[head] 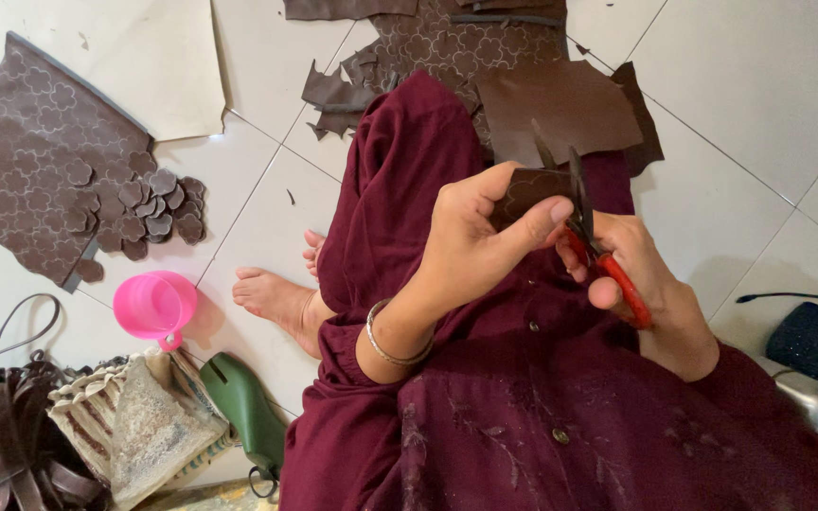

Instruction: The person sits on a tiled floor and uses red-handled scissors to cut a dark brown patterned fabric. They cut out small flower-shaped pieces and a long strip, placing the finished pieces on the floor beside them.

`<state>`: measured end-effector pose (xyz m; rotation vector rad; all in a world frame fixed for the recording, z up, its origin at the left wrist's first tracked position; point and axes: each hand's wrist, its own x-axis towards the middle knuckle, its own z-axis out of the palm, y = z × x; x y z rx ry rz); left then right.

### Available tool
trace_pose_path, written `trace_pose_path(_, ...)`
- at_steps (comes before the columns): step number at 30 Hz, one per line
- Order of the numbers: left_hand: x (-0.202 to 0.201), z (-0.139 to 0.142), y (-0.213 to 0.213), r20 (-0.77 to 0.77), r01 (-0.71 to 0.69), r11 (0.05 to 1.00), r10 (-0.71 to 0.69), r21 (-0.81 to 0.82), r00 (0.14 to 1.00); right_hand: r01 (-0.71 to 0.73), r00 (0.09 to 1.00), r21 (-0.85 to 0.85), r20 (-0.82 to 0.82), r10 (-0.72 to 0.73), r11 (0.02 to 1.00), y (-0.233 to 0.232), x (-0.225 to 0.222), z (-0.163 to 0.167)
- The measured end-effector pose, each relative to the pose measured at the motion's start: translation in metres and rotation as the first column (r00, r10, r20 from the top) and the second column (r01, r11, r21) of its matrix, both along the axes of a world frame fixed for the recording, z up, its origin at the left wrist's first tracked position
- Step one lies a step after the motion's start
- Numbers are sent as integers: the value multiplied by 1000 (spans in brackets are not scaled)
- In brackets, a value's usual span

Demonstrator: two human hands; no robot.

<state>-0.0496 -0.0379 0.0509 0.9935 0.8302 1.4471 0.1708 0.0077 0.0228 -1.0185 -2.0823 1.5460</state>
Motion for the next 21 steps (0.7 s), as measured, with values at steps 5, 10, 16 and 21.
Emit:
trace_pose_path(5, -2, 2, 0, -120, -34, 999, 35, 9, 992, -5, 1000, -16, -19, 4, 1000, 3, 4, 3)
trace_pose_path(10, -5, 5, 0, -147, -41, 999, 42, 7, 988, 6, 999, -52, 48, -4, 999, 5, 10, 9)
trace_pose_path(16, -6, 6, 0, -122, -27, 999, 24, -17, 992, -15, 997, -40, 76, 18, 999, 10, 17, 10)
trace_pose_path(21, -7, 8, 0, -217, -67, 998, 66, 4, 974, -113, 992, -22, 49, 114, 993, 17, 17, 13)
